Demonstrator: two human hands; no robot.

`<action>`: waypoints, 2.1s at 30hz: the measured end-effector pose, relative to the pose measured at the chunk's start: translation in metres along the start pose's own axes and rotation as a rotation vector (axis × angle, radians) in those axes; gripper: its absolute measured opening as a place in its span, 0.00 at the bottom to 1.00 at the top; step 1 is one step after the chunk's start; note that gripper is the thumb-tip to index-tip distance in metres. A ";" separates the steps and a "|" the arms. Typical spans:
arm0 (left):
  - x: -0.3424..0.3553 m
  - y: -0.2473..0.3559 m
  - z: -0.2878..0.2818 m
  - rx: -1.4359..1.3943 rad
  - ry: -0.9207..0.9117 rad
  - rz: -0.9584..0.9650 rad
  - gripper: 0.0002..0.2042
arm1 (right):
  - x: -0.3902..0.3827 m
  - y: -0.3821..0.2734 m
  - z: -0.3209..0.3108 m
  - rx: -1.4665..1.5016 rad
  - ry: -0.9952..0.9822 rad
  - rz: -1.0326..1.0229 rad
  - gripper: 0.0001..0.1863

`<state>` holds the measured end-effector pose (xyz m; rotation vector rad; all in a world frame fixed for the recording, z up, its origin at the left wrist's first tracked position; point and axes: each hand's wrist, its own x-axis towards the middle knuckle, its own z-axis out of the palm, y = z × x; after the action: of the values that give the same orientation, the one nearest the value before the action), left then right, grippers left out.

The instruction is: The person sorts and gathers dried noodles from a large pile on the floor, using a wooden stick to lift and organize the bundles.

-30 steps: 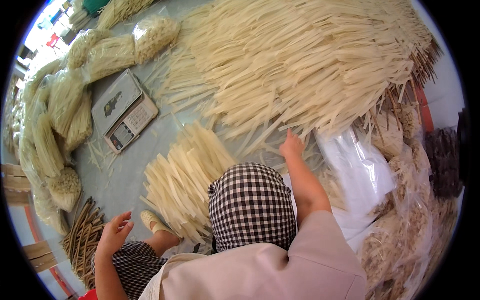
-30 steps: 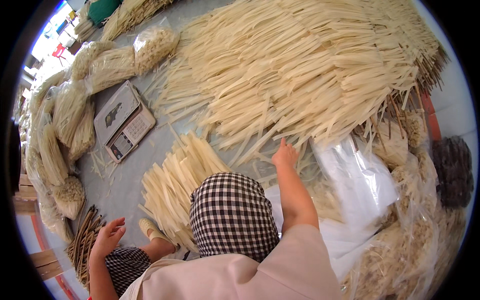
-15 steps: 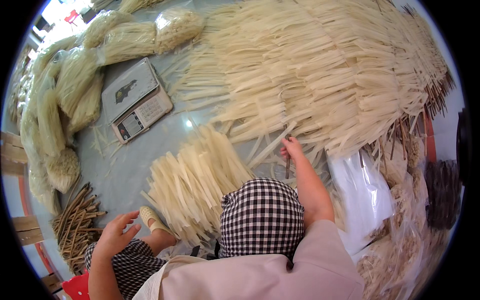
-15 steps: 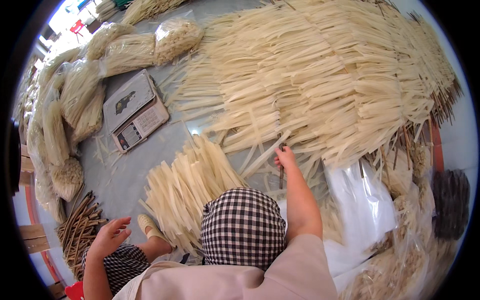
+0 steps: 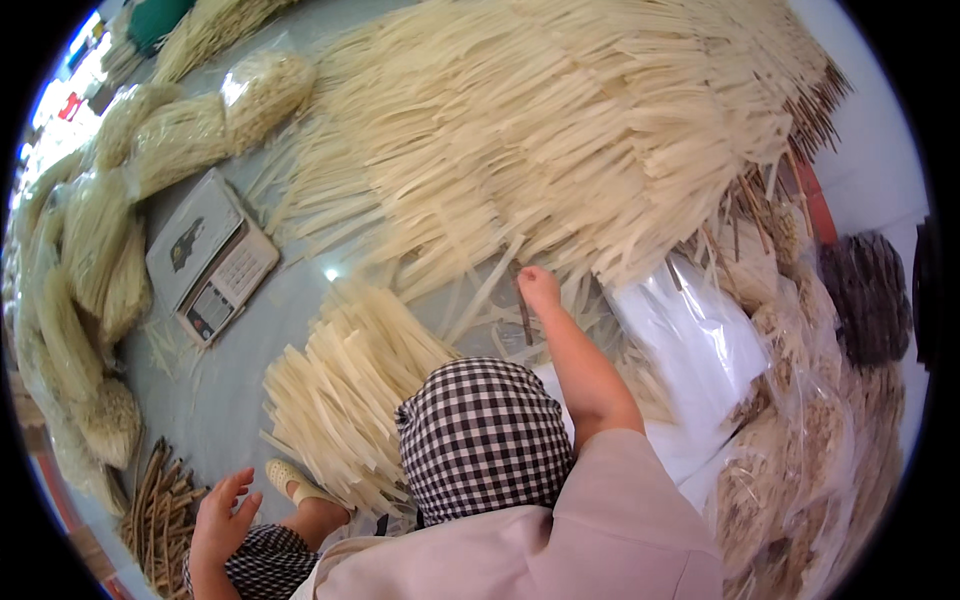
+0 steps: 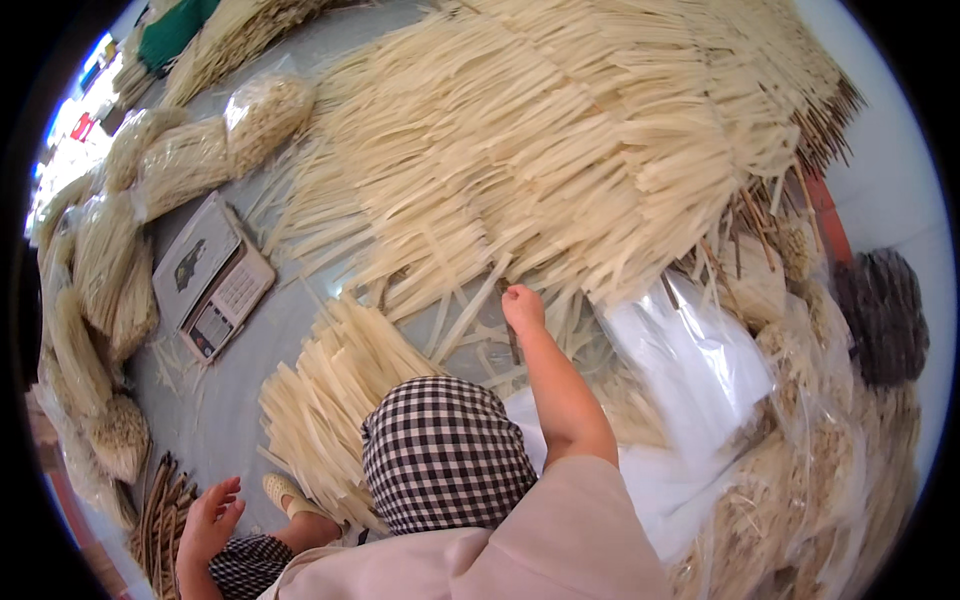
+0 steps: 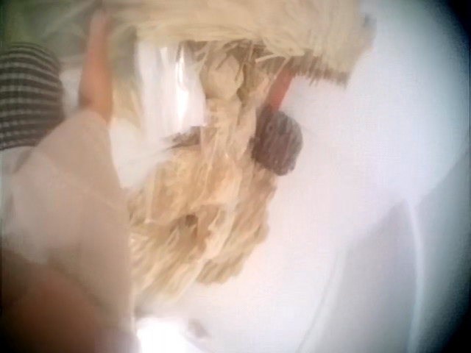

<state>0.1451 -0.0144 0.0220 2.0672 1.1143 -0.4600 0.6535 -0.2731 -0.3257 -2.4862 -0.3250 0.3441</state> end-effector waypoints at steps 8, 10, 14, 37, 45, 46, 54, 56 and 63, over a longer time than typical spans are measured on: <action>0.008 -0.025 0.005 -0.099 0.038 -0.094 0.17 | 0.038 0.058 -0.142 -0.097 0.928 -0.031 0.21; 0.014 -0.027 0.007 -0.093 0.035 -0.110 0.17 | 0.057 0.102 -0.155 -0.181 1.034 0.127 0.23; 0.026 -0.048 0.014 -0.106 0.037 -0.111 0.17 | 0.081 0.133 -0.171 0.653 0.662 0.555 0.20; 0.028 -0.058 0.013 -0.031 0.049 -0.120 0.17 | 0.044 0.172 -0.260 -0.420 0.453 0.261 0.22; 0.011 -0.025 0.005 -0.006 0.070 -0.086 0.17 | 0.035 0.023 -0.252 0.069 0.234 0.040 0.27; 0.009 -0.025 0.004 -0.013 0.079 -0.072 0.17 | 0.027 -0.003 -0.253 0.000 0.270 -0.024 0.27; -0.005 -0.011 -0.006 0.006 0.108 0.061 0.16 | -0.044 -0.056 -0.252 0.034 0.380 0.006 0.33; -0.003 -0.018 -0.007 0.000 0.135 0.114 0.16 | -0.064 -0.054 -0.255 0.065 0.377 -0.010 0.33; 0.019 -0.059 -0.064 -0.503 0.376 0.252 0.15 | -0.104 -0.043 -0.284 0.235 0.215 -0.324 0.24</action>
<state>0.1049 0.0654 0.0276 1.8374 1.0249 0.3200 0.6399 -0.4219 -0.0588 -2.1698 -0.5545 -0.0192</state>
